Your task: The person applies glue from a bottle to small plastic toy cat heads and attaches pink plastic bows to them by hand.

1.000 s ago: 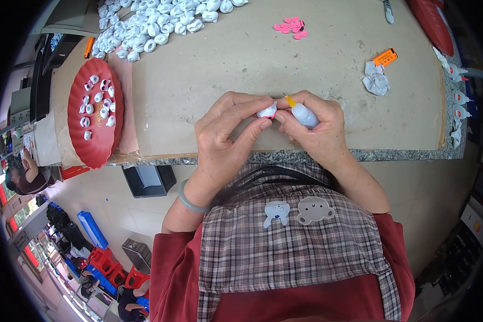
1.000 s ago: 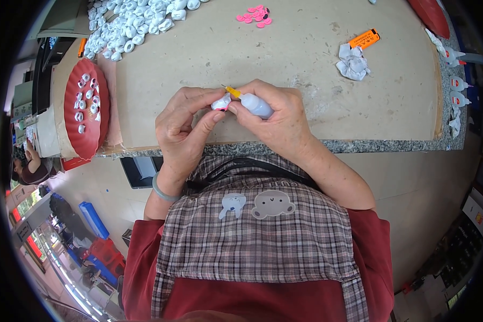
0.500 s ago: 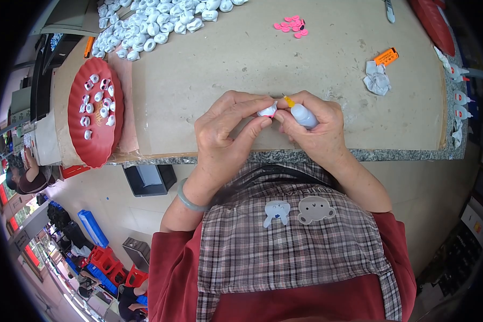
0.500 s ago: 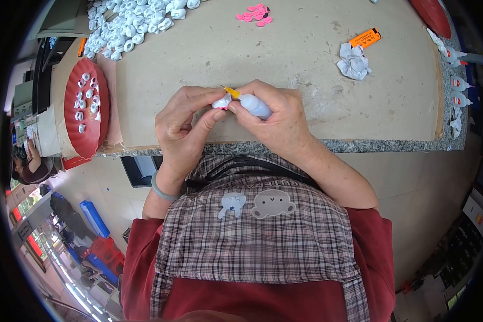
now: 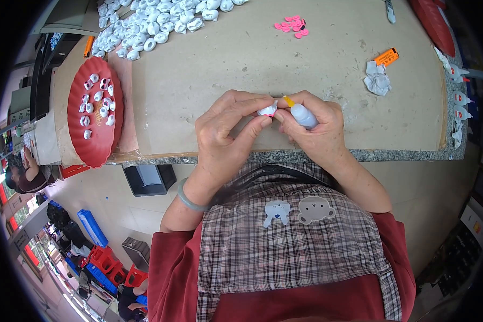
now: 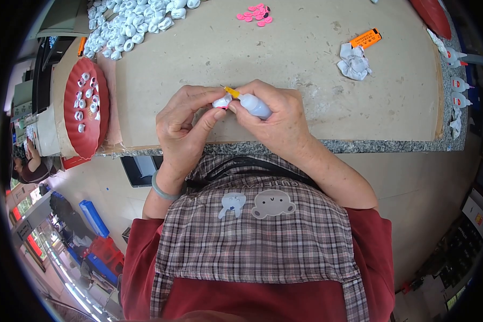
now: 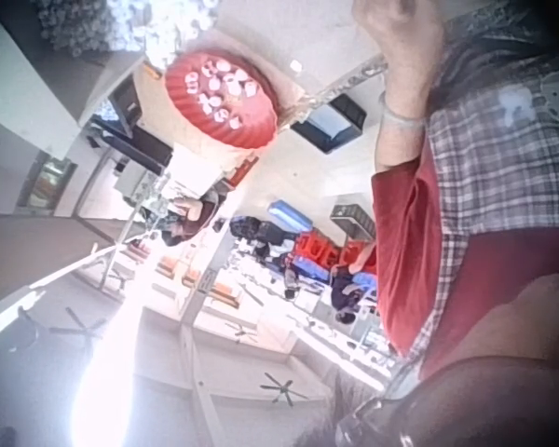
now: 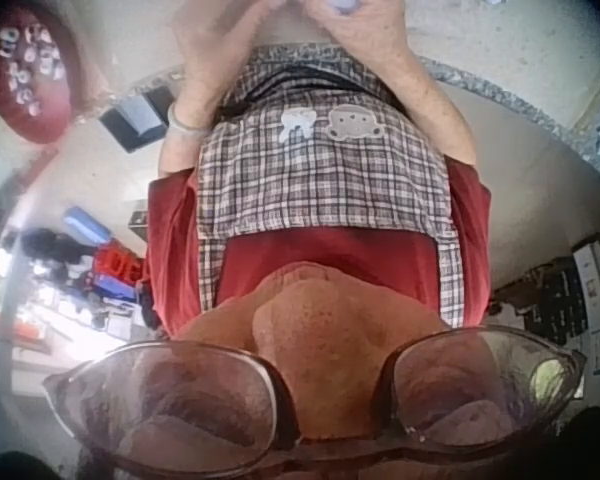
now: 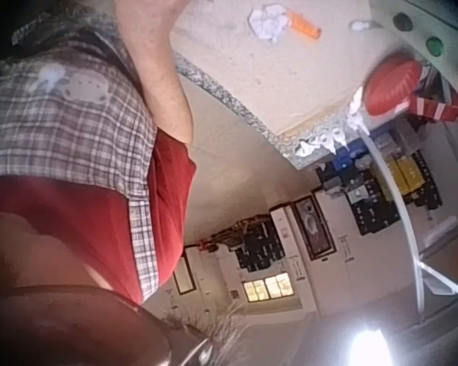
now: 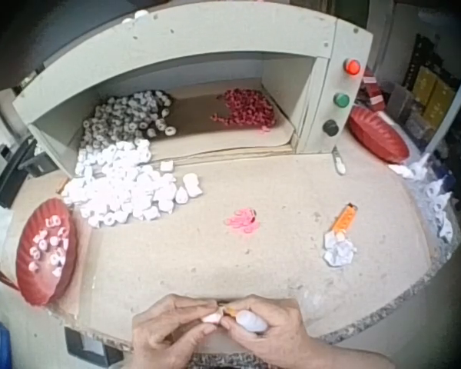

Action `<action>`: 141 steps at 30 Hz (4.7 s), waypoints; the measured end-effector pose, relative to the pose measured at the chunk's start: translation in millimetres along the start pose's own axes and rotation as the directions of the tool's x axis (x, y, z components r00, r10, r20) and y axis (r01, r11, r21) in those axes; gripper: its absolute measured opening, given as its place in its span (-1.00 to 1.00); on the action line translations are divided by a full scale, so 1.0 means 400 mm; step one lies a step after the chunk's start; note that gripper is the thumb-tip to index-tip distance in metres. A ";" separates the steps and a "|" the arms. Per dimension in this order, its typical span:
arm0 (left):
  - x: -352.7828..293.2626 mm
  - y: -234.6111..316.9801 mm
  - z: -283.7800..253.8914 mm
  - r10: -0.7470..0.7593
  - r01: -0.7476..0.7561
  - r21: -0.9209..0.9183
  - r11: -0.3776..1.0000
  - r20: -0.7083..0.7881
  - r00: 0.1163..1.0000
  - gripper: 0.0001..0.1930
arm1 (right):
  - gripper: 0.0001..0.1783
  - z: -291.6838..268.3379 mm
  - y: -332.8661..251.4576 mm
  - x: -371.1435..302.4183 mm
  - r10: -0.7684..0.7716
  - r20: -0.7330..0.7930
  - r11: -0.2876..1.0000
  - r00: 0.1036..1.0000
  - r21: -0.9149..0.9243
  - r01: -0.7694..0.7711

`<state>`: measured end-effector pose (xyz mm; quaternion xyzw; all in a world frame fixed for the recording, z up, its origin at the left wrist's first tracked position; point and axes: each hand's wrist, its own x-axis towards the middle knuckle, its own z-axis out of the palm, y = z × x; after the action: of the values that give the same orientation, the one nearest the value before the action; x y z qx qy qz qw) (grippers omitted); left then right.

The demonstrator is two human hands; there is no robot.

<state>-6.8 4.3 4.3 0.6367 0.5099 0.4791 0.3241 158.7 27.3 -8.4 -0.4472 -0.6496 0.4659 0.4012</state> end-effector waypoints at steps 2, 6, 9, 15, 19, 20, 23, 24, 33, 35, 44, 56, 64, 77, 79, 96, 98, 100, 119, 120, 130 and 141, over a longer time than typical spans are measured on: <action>-0.001 -0.007 0.000 0.000 0.000 -0.011 1.000 -0.002 1.000 -0.74 | -0.85 0.000 -0.003 0.002 0.035 -0.010 0.999 0.999 0.004 -0.035; -0.001 -0.006 0.001 -0.093 0.092 -0.141 0.986 -0.002 0.996 -0.72 | -0.85 -0.003 -0.010 0.008 0.089 0.002 0.995 0.996 0.052 -0.089; 0.003 0.001 -0.006 -0.126 0.130 -0.169 0.977 0.034 0.991 -0.70 | -0.85 -0.008 -0.012 0.011 0.118 0.005 0.991 0.993 0.062 -0.118; -0.001 -0.010 -0.012 -0.177 0.192 -0.250 0.949 0.083 0.981 -0.69 | -0.88 -0.006 -0.016 0.015 0.164 0.011 0.978 0.986 0.128 -0.164; -0.003 -0.003 -0.026 -0.345 0.375 -0.473 0.797 0.153 0.926 -0.70 | -0.88 -0.020 -0.030 0.015 0.236 0.058 0.919 0.970 0.311 -0.242; -0.001 0.001 -0.029 -0.343 0.372 -0.471 0.800 0.149 0.927 -0.70 | -0.88 -0.023 -0.029 0.015 0.231 0.060 0.920 0.971 0.312 -0.238; 0.004 0.006 -0.036 -0.424 0.458 -0.547 0.700 0.197 0.884 -0.70 | -0.85 -0.026 -0.027 0.014 0.228 0.064 0.908 0.972 0.347 -0.236; 0.002 0.000 -0.038 -0.418 0.459 -0.550 0.697 0.208 0.884 -0.69 | -0.84 -0.025 -0.026 0.014 0.227 0.066 0.913 0.972 0.333 -0.236; -0.003 -0.049 -0.059 -0.383 0.503 -0.838 0.213 0.402 0.832 -0.66 | -0.84 -0.020 -0.026 0.016 0.229 0.068 0.914 0.971 0.328 -0.239; 0.000 -0.046 -0.074 -0.374 0.492 -0.858 0.147 0.412 0.831 -0.65 | -0.84 -0.019 -0.029 0.017 0.220 0.062 0.913 0.974 0.338 -0.228; 0.033 -0.029 -0.411 0.181 0.180 0.508 0.842 -0.580 0.794 -0.75 | -0.86 -0.028 -0.033 0.010 0.210 0.104 0.924 0.972 0.304 -0.232; 0.247 -0.098 -0.227 0.284 -0.089 0.779 0.620 -0.118 0.952 -0.77 | -0.87 -0.016 -0.032 0.013 0.182 0.105 0.952 0.978 0.231 -0.202; 0.304 -0.117 -0.187 0.137 0.059 0.841 0.538 -0.156 0.978 -0.74 | -0.86 -0.013 -0.035 0.013 0.151 0.130 0.961 0.980 0.212 -0.176; 0.106 -0.038 -0.119 -0.329 0.454 -0.798 0.396 0.338 0.882 -0.68 | -0.83 -0.033 -0.035 0.020 0.230 0.152 0.921 0.961 0.286 -0.266; 0.084 -0.036 -0.099 -0.315 0.445 -0.831 0.333 0.347 0.883 -0.70 | -0.77 -0.033 -0.045 0.025 0.199 0.158 0.909 0.967 0.339 -0.242; 0.043 -0.023 -0.053 -0.293 0.469 -0.857 0.216 0.401 0.868 -0.77 | -0.79 -0.084 -0.005 0.039 -0.047 0.010 0.850 0.999 0.526 0.035; 0.044 -0.026 -0.053 -0.300 0.499 -0.844 0.197 0.432 0.850 -0.69 | -0.79 -0.086 0.001 0.041 -0.038 -0.007 0.827 0.999 0.561 0.035; 0.043 -0.026 -0.053 -0.266 0.484 -0.862 0.153 0.436 0.860 -0.67 | -0.75 -0.092 0.010 0.042 0.006 -0.028 0.742 1.000 0.671 0.015; 0.033 -0.024 -0.034 -0.322 0.507 -0.819 0.268 0.420 0.848 -0.71 | -0.58 -0.104 0.009 0.048 0.167 -0.095 0.651 0.981 0.758 -0.037; 0.033 -0.022 -0.035 -0.323 0.508 -0.819 0.267 0.420 0.848 -0.71 | -0.59 -0.107 0.010 0.046 0.171 -0.094 0.654 0.981 0.756 -0.042; 0.029 -0.025 -0.035 -0.266 0.528 -0.817 0.233 0.469 0.842 -0.66 | -0.66 -0.120 -0.005 0.043 0.118 -0.117 0.700 0.986 0.714 0.001; 0.025 -0.010 -0.026 -0.333 0.515 -0.801 0.307 0.416 0.846 -0.77 | -0.59 -0.105 -0.037 0.028 0.022 -0.174 0.866 0.984 0.496 0.068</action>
<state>-17.7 14.2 7.2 0.2479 0.2975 0.5130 0.7660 192.1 45.8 17.3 -0.3593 -0.4745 0.5724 0.5641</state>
